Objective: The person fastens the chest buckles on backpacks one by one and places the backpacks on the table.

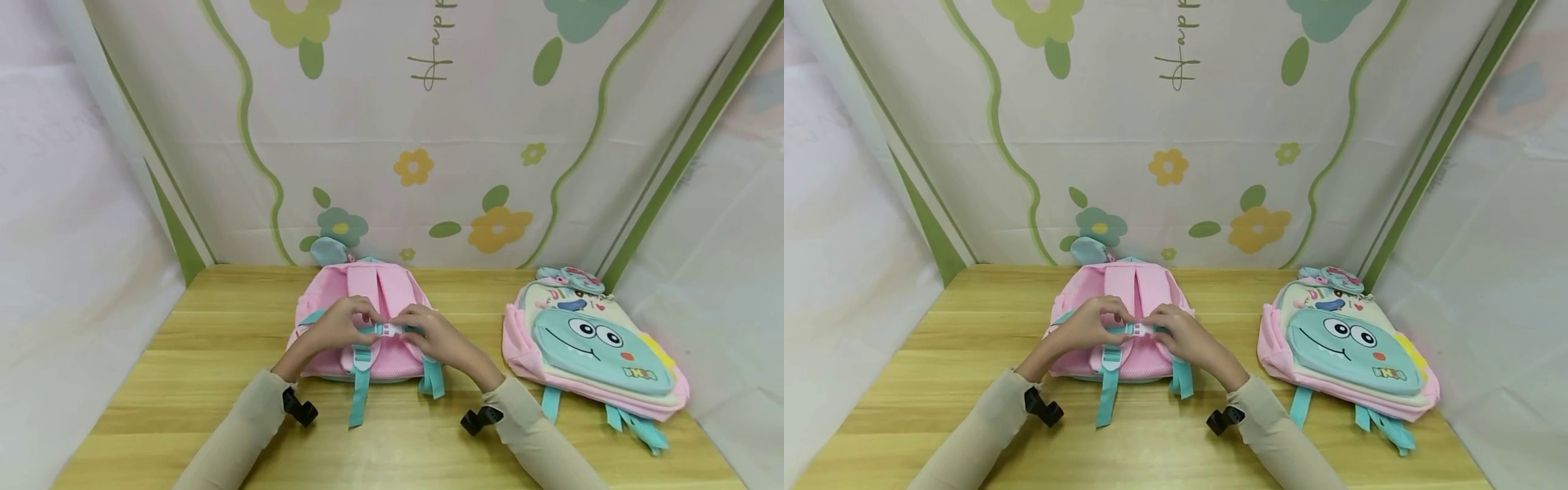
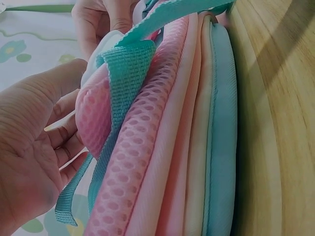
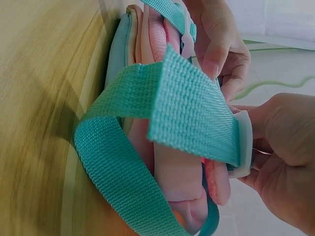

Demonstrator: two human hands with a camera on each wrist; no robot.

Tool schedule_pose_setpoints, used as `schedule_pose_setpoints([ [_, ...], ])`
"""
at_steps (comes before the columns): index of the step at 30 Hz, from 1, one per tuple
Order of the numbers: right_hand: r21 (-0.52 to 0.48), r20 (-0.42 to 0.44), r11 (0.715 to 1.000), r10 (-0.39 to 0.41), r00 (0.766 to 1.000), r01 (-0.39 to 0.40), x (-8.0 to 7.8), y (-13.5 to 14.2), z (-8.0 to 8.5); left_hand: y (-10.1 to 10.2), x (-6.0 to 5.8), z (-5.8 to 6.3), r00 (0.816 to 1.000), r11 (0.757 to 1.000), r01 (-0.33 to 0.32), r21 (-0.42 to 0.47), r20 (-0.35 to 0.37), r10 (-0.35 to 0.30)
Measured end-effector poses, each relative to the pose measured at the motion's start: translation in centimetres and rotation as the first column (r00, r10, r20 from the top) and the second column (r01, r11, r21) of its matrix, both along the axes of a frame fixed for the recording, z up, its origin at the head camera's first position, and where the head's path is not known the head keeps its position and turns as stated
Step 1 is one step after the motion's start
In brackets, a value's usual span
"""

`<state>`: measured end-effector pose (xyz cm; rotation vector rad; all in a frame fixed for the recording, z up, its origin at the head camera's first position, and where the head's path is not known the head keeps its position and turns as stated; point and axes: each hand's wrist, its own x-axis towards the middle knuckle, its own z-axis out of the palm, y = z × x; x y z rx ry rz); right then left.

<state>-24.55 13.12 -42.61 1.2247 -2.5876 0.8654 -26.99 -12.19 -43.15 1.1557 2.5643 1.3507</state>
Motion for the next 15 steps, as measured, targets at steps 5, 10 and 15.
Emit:
schedule_pose_setpoints([
  [5,0.006,0.008,1.0,-0.01,1.0,0.01,0.05,-0.05,-0.03,-0.02,0.04,0.01,1.0,1.0,-0.002,-0.002,0.011,0.002],
  [10,0.005,0.008,1.0,-0.012,1.0,0.012,0.1,0.0,-0.06,-0.03,0.07,0.02,1.0,1.0,0.001,0.001,0.015,-0.001],
  [15,-0.007,0.01,1.0,-0.005,1.0,0.005,0.06,-0.05,0.05,-0.09,0.01,-0.01,1.0,1.0,-0.003,-0.003,0.02,0.003],
])
